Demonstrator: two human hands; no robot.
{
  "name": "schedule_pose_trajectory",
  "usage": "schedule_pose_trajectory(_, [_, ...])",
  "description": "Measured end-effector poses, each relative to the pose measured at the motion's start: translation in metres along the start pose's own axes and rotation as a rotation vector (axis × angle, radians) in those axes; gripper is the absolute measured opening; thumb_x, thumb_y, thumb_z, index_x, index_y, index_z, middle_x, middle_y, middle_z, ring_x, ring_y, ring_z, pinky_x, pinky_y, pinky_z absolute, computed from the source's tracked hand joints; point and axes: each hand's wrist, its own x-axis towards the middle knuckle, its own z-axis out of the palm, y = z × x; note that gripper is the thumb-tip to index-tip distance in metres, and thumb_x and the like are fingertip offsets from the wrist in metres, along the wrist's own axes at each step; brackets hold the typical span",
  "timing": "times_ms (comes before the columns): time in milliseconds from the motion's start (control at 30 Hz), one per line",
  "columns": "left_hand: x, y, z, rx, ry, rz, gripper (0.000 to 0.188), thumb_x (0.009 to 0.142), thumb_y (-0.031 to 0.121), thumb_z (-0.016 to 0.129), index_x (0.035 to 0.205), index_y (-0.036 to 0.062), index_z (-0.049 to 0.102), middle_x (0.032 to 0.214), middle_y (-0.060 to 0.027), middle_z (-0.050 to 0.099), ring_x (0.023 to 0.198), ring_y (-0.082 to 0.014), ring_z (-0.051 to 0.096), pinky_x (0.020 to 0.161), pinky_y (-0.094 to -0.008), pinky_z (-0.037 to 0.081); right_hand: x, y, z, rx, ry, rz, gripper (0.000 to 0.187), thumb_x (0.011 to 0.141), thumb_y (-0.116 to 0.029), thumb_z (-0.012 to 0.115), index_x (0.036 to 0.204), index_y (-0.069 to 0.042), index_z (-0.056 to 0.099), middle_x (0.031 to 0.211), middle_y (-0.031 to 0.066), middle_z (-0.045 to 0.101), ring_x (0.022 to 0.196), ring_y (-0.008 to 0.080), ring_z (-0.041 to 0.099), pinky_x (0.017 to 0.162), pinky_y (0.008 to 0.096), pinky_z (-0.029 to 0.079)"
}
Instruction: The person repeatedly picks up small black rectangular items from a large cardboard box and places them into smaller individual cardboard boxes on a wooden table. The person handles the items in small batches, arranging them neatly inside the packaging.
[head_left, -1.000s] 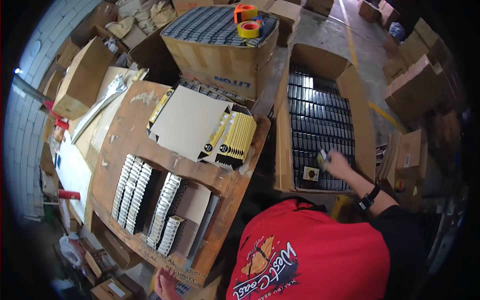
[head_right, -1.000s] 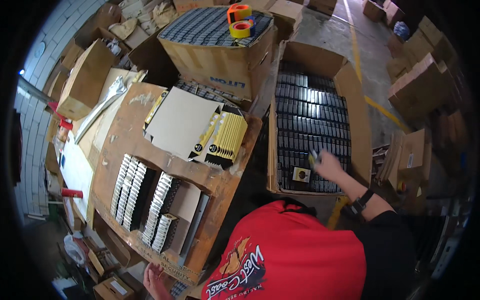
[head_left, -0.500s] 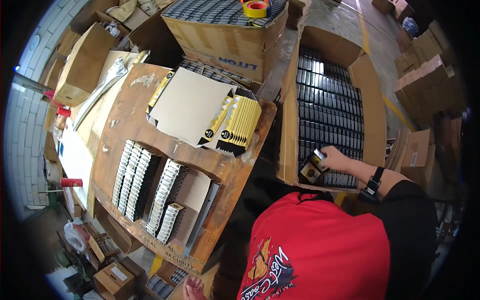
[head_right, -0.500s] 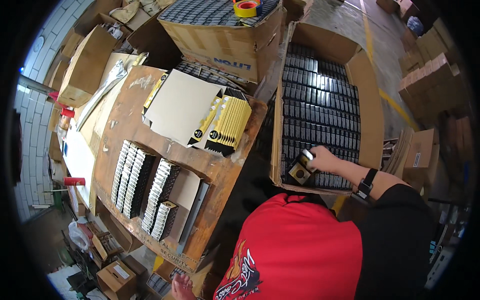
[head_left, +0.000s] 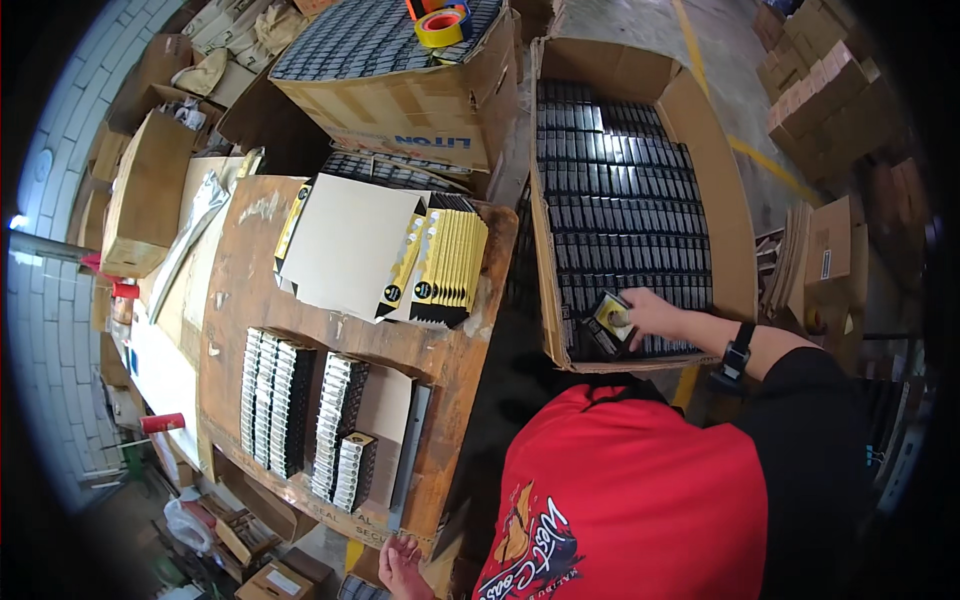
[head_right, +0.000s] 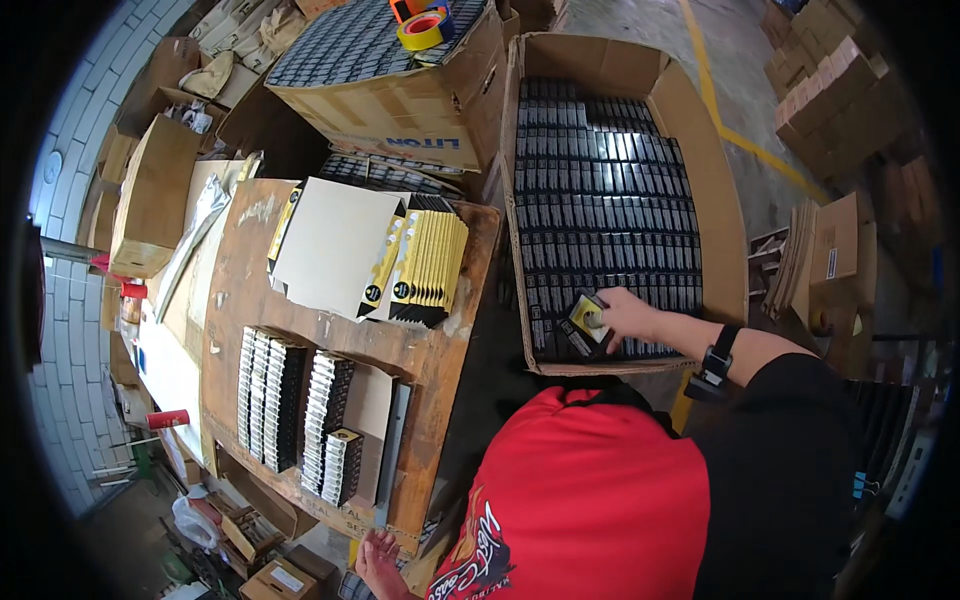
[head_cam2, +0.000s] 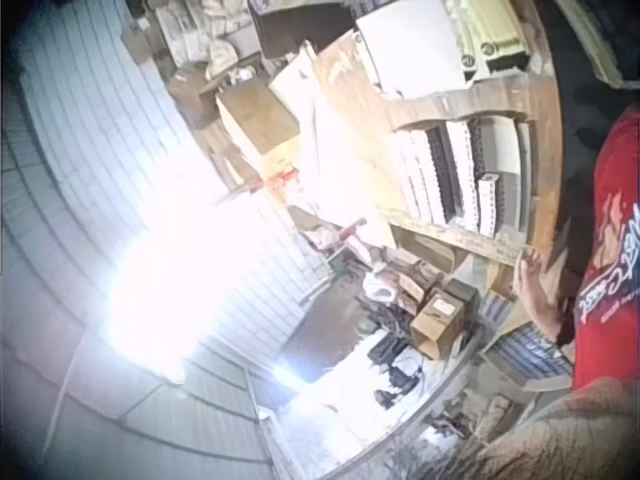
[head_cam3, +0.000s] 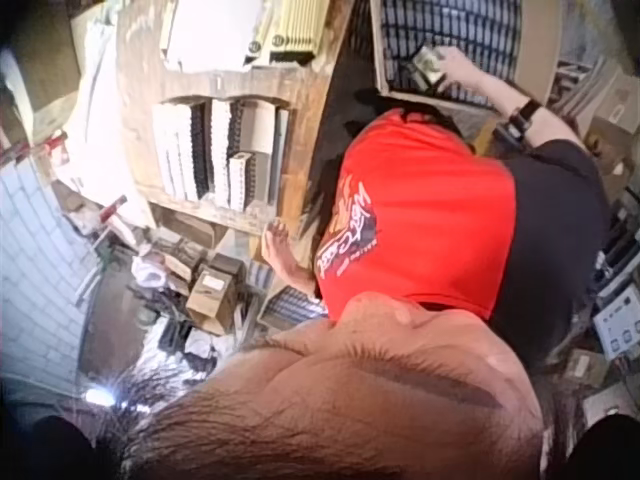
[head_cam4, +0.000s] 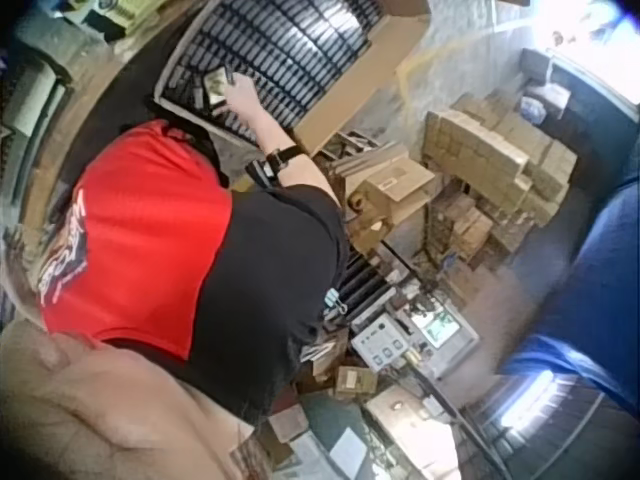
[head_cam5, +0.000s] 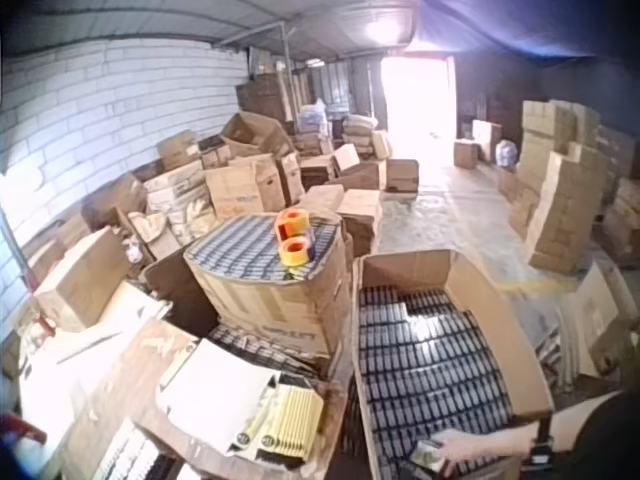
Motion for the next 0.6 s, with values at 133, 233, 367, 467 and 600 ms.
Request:
schedule_pose_trajectory(133, [0.009,0.005,0.007,-0.008,-0.057,-0.009,0.038,0.091,0.02,0.053,0.118,-0.007,0.05,0.107,-0.0199,0.06,0.097,-0.0325,0.059,0.083,-0.0427,0.047,-0.019,-0.011,0.023,-0.789,0.131,-0.158,0.054,0.082,-0.046,0.055,0.099,0.005,0.056,0.088,0.0205,0.063,0.085,0.0357,0.061,0.077,0.0424,0.048])
schedule_pose_trajectory(233, [-0.001,0.001,0.008,-0.028,-0.016,-0.015,0.04,0.091,0.02,0.054,0.121,-0.0059,0.049,0.108,-0.0201,0.06,0.097,-0.0323,0.06,0.084,-0.0438,0.047,-0.02,-0.022,0.035,-1.051,0.228,-0.336,0.062,0.078,-0.052,0.056,0.1,0.007,0.056,0.089,0.0223,0.063,0.086,0.0397,0.06,0.078,0.0449,0.048])
schedule_pose_trajectory(367, [0.02,-0.015,0.007,-0.008,-0.05,0.041,0.036,0.093,0.022,0.051,0.116,-0.0053,0.052,0.098,-0.0136,0.062,0.084,-0.0197,0.062,0.071,-0.0293,0.049,-0.017,-0.053,0.039,-1.08,0.14,-0.122,0.05,0.072,-0.037,0.06,0.096,0.006,0.056,0.085,0.0241,0.063,0.082,0.0417,0.061,0.074,0.0464,0.049])
schedule_pose_trajectory(467, [0.004,-0.021,0.002,-0.015,0.005,-0.015,0.035,0.091,0.02,0.054,0.118,-0.0022,0.054,0.102,-0.0142,0.063,0.09,-0.0211,0.063,0.078,-0.031,0.049,-0.004,-0.05,0.045,-1.198,0.126,-0.115,0.038,0.064,-0.022,0.059,0.091,0.005,0.055,0.083,0.0256,0.063,0.08,0.0415,0.062,0.072,0.0479,0.05])
schedule_pose_trajectory(600, [-0.036,-0.025,-0.037,-0.163,0.078,0.002,0.033,0.092,0.016,0.052,0.119,-0.0044,0.052,0.104,-0.0154,0.063,0.092,-0.0226,0.063,0.081,-0.0311,0.05,0.006,-0.018,0.001,-0.737,0.214,-0.273,0.039,0.075,-0.026,0.056,0.1,0.003,0.058,0.082,0.0203,0.063,0.077,0.0291,0.062,0.067,0.0406,0.049])
